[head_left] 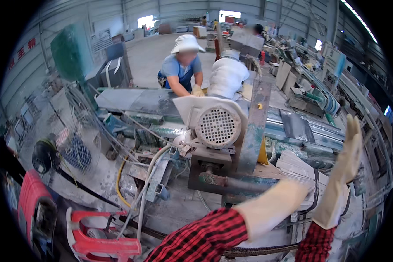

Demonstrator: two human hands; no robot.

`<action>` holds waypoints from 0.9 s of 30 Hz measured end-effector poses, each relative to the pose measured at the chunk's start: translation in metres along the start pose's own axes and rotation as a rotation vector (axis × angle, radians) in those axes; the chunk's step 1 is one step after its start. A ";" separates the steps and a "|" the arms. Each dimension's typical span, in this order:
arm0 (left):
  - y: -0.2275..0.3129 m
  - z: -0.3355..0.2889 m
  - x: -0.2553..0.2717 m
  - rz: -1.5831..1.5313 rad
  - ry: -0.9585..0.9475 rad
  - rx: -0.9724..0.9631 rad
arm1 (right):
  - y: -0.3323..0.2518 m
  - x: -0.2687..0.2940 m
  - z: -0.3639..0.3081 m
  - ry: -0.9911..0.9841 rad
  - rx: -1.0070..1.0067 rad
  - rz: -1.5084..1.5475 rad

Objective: The person operates a machine in a factory setting, using a long metal rod to control a lever. They repeatedly pull the lever to activate the machine while another worker handles materials nearby. The person also briefly handles a white sheet-like material.

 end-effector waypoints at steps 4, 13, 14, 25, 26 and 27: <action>0.011 -0.111 -0.139 0.127 -0.872 0.036 | -0.041 -0.015 -0.053 -0.380 -0.232 -0.133; 0.042 -0.276 -0.072 0.484 -0.463 -0.097 | 0.016 -0.091 -0.392 -0.904 -1.301 0.138; 0.038 -0.303 -0.065 0.651 -0.571 -0.124 | -0.002 -0.126 -0.414 -0.961 -1.423 0.412; -0.008 -0.519 0.126 -0.305 0.852 0.938 | -0.012 -0.333 -0.488 -0.539 -1.174 0.777; -0.030 -0.522 0.100 -0.813 1.112 1.105 | 0.003 -0.336 -0.501 -0.541 -1.159 0.727; -0.038 -0.511 0.068 -1.359 1.328 1.222 | -0.002 -0.333 -0.492 -0.525 -1.138 0.672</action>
Point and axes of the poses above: each hand's wrist, its own z-axis towards the middle knuckle, its own x-axis out of the back of the hand, y = z × x, the point moved 10 cm from there along z, towards the middle knuckle, and after that the axes turned 2 degrees about z, right-handed, at the moved point
